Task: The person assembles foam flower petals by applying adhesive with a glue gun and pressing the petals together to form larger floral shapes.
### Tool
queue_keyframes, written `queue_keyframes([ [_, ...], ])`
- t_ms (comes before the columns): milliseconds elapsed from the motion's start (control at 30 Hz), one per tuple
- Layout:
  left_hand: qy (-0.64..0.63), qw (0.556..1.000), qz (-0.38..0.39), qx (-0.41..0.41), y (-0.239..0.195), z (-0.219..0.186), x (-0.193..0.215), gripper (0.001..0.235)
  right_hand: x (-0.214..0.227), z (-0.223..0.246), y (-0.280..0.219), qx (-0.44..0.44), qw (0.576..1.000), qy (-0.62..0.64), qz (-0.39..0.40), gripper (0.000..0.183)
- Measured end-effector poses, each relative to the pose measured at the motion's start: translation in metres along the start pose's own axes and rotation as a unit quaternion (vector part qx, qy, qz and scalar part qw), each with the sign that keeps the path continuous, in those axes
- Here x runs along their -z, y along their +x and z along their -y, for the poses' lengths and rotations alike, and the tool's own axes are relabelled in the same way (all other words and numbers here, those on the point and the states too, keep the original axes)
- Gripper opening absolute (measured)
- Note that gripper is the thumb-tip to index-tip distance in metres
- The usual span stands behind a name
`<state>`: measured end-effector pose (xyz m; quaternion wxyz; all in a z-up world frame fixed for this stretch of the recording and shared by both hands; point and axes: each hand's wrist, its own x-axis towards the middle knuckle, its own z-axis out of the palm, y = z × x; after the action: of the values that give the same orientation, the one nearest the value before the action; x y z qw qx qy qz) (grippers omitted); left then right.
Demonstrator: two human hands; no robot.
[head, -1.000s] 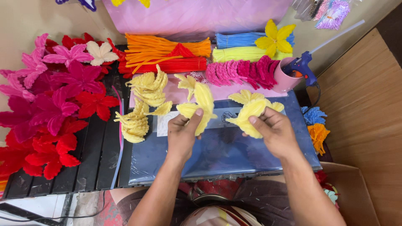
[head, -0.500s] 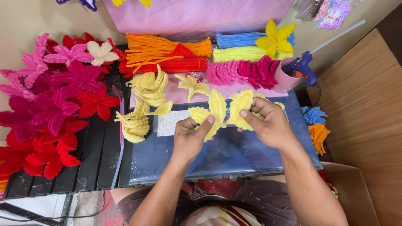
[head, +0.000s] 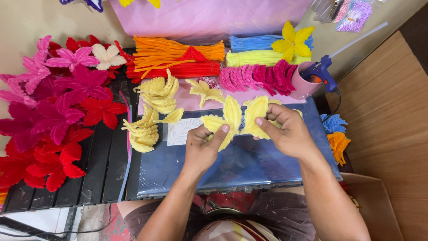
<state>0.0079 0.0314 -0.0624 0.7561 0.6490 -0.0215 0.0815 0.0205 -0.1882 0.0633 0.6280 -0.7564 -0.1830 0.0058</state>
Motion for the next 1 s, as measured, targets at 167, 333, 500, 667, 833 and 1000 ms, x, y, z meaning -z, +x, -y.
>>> queue_keyframes([
  [167,-0.027,0.999,0.003,0.017,0.0,0.005,-0.001,0.023,-0.004,0.0,-0.002,0.017,1.0,0.021,-0.004,0.008],
  [333,-0.047,0.998,-0.009,0.036,-0.007,-0.023,-0.008,0.024,0.004,-0.015,0.0,0.028,0.999,0.015,-0.008,0.008],
  [500,-0.053,0.997,-0.009,0.046,-0.007,-0.035,-0.011,0.026,0.002,-0.014,0.0,0.036,0.999,0.021,-0.01,0.009],
  [667,-0.05,0.998,0.002,0.048,-0.009,-0.066,-0.021,0.025,0.002,-0.016,0.0,0.04,0.999,0.022,-0.011,0.008],
  [833,-0.041,0.998,0.009,0.047,-0.009,-0.063,-0.019,0.025,0.001,-0.009,0.0,0.044,0.999,0.02,-0.014,0.008],
  [1000,-0.05,0.998,0.008,0.043,-0.01,-0.062,-0.02,0.024,-0.002,-0.009,0.0,0.05,0.998,0.024,-0.021,0.008],
])
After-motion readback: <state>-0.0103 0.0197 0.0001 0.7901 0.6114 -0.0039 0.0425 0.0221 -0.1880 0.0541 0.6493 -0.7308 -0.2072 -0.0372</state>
